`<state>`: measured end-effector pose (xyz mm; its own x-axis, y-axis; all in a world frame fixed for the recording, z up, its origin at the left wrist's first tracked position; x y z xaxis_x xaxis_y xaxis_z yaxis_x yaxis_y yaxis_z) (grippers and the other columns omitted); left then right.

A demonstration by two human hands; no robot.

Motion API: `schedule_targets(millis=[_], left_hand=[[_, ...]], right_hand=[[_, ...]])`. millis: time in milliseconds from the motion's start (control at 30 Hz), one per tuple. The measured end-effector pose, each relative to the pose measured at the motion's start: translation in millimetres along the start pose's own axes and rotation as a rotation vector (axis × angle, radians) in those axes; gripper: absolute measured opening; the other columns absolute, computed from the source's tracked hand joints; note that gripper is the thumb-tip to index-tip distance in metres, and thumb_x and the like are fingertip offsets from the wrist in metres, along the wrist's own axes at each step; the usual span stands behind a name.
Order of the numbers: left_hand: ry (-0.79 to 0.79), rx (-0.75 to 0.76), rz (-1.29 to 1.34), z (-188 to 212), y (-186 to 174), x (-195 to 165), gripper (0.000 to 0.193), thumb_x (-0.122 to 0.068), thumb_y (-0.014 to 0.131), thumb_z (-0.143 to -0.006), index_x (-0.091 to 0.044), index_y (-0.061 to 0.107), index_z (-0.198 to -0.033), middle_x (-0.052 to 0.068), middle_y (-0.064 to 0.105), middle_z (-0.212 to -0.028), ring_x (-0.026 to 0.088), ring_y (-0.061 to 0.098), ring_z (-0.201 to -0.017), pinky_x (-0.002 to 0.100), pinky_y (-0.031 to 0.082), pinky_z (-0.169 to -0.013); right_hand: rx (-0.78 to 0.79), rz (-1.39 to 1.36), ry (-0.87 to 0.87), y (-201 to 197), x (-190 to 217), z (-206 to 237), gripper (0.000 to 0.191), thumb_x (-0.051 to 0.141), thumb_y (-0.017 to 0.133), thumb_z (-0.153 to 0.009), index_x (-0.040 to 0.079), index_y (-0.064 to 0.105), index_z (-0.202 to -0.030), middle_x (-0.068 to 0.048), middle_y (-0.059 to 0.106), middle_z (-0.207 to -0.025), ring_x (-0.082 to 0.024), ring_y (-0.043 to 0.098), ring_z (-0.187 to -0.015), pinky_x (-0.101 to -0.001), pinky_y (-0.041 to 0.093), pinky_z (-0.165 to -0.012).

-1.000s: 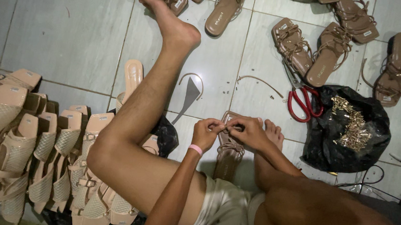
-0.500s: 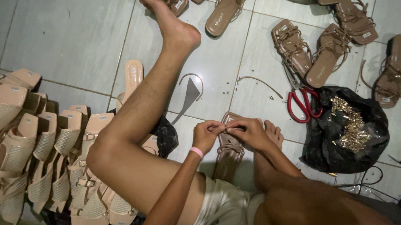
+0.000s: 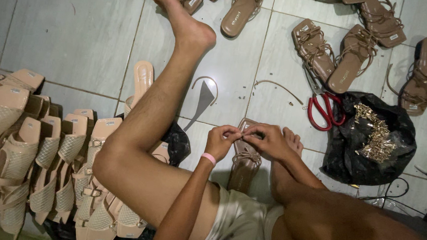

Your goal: The person sits on the floor and assembles beige sandals by attaching straps and securing them with small metal fasteners. They use red-handled shears to trim excess strap material and place the finished sandals aside.

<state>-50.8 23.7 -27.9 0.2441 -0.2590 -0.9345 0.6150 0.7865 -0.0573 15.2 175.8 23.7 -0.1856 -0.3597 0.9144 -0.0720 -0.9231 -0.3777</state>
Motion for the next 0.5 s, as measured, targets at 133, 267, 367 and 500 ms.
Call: schedule_targets(millis=[133,267,367,500], left_hand=[[0.076,-0.09,-0.085,4,-4,-8,0.013,-0.009,0.08,-0.083,-0.002,0.079,-0.093,0.007,0.079,-0.086,0.013,0.069,-0.078,0.028,0.056,-0.075],[0.1,-0.142,-0.113,8,-3,-12,0.013,-0.009,0.08,-0.082,-0.002,0.079,-0.093,0.009,0.078,-0.084,0.013,0.069,-0.075,0.028,0.056,-0.072],[0.084,-0.142,-0.126,8,-1,-12,0.013,-0.009,0.08,-0.082,-0.002,0.079,-0.094,0.009,0.077,-0.082,0.014,0.068,-0.073,0.029,0.056,-0.07],[0.086,-0.143,-0.139,7,-1,-14,0.012,-0.007,0.078,-0.082,-0.001,0.08,-0.092,0.008,0.078,-0.083,0.013,0.069,-0.074,0.027,0.056,-0.071]], right_hand=[[-0.018,0.013,0.006,2,-1,1,0.018,0.011,0.081,-0.085,0.001,0.078,-0.099,-0.009,0.08,-0.101,-0.014,0.075,-0.089,-0.0272,0.059,-0.078],[-0.041,0.003,0.026,4,-6,2,0.016,0.011,0.079,-0.086,0.001,0.077,-0.098,-0.009,0.079,-0.1,-0.014,0.074,-0.084,-0.0279,0.058,-0.074],[-0.093,0.074,0.016,1,-5,2,0.016,0.01,0.081,-0.083,0.0,0.078,-0.096,-0.009,0.08,-0.098,-0.014,0.075,-0.082,-0.0277,0.059,-0.074],[-0.096,0.077,0.009,-1,0,1,0.017,0.011,0.081,-0.083,0.001,0.079,-0.097,-0.01,0.08,-0.096,-0.014,0.075,-0.083,-0.028,0.059,-0.075]])
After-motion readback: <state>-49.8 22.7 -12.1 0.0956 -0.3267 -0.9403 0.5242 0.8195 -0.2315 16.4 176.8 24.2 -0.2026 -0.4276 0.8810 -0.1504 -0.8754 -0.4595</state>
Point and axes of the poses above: each hand's wrist, its own z-axis away from the middle knuckle, its own y-axis out of the palm, x = y × z, the point moved 9 cm from there along -z, towards the middle knuckle
